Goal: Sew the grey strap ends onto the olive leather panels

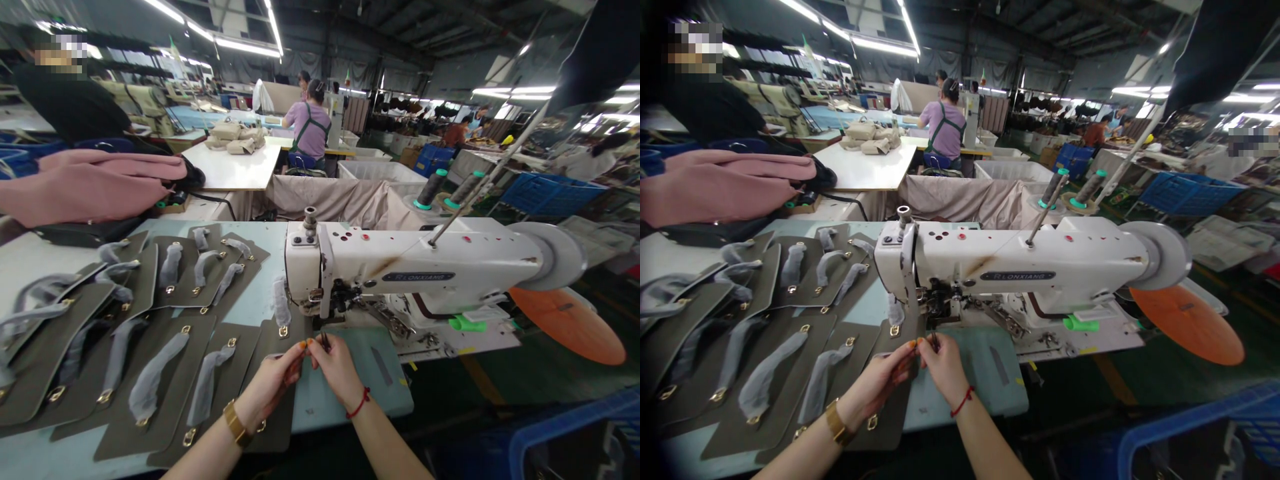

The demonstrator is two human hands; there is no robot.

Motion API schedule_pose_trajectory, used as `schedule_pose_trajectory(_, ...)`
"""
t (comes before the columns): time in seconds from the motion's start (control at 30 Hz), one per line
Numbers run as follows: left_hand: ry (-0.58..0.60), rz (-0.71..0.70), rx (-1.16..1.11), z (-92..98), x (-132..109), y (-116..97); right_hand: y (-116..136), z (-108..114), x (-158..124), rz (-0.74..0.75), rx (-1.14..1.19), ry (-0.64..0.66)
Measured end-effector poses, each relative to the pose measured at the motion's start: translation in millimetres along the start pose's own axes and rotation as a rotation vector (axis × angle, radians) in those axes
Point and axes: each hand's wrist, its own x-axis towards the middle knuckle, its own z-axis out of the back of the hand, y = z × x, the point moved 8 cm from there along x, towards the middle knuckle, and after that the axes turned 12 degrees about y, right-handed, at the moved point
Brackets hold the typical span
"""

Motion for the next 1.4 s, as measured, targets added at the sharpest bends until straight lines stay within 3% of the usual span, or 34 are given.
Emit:
schedule_pose_trajectory(0.73, -0.075, -0.015, 0.145, 19.9, 30.2, -20.3, -17.3, 5.9, 21.7, -0.036, 0.041, -0.057)
schedule_pose_trajectory(0.83, -0.089, -0.014, 0.153, 24.3, 35.4, -21.8, -33.4, 3.4, 11.1, -0.102, 0.066, -0.032)
schedule_pose_trajectory(1.03, 0.003, -0.092, 0.156, 20.1, 46.2, -31.5, -93.3, 1.9, -25.0, -0.302, 0.120, 0.001)
schedule_pose_trajectory(1.17, 0.002, -0.090, 0.173, 22.0, 49.8, -33.0, -124.9, 4.3, -43.0, -0.380, 0.079, -0.006)
schedule_pose_trajectory(1.4, -0.065, -0.147, 0.251, 20.1, 48.4, -38.0, -133.9, 7.0, -42.6, -0.358, -0.105, -0.039)
